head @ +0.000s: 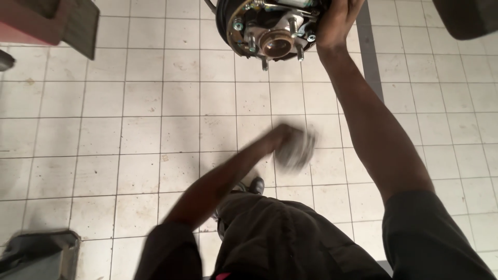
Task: Cleaning and measuring rear drum brake components on a car lift.
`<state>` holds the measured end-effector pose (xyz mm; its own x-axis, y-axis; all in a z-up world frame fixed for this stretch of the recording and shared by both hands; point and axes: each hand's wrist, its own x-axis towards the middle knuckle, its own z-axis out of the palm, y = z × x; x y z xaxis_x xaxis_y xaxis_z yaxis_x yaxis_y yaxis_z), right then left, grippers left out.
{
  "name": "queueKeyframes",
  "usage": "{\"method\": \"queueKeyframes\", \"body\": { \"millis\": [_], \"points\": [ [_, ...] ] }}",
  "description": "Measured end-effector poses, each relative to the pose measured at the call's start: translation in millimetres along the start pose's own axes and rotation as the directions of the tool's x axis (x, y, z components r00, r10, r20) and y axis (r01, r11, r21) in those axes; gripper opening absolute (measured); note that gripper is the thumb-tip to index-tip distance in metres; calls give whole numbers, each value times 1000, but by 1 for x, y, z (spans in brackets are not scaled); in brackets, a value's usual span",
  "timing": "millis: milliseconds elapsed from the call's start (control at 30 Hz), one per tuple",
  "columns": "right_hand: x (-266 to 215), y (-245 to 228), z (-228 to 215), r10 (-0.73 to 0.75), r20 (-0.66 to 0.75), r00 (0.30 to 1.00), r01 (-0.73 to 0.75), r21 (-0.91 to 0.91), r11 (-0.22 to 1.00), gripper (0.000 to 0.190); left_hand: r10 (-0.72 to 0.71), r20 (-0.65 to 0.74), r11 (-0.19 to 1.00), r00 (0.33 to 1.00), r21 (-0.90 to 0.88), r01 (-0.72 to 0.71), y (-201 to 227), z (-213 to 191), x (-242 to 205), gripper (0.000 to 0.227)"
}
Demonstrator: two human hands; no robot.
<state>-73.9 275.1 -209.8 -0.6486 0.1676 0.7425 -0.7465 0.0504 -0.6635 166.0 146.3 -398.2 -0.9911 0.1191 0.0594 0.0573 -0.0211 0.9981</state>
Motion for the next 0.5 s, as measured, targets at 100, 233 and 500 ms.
{"method": "queueKeyframes", "body": {
  "millis": [100,233,500],
  "points": [
    [12,-99,16,69,106,992,-80,106,991,25,281,499,812,820,332,-481,17,-48,-37,15],
    [-75,-154,-15,-7,142,990,49,-294,955,64,-92,97,992,991,90,84,137,-91,-63,19],
    [-237,-232,37,538,589,602,-664,-5,748,89,379,-76,921,922,-67,-384,246,-103,-86,41]
  ]
}}
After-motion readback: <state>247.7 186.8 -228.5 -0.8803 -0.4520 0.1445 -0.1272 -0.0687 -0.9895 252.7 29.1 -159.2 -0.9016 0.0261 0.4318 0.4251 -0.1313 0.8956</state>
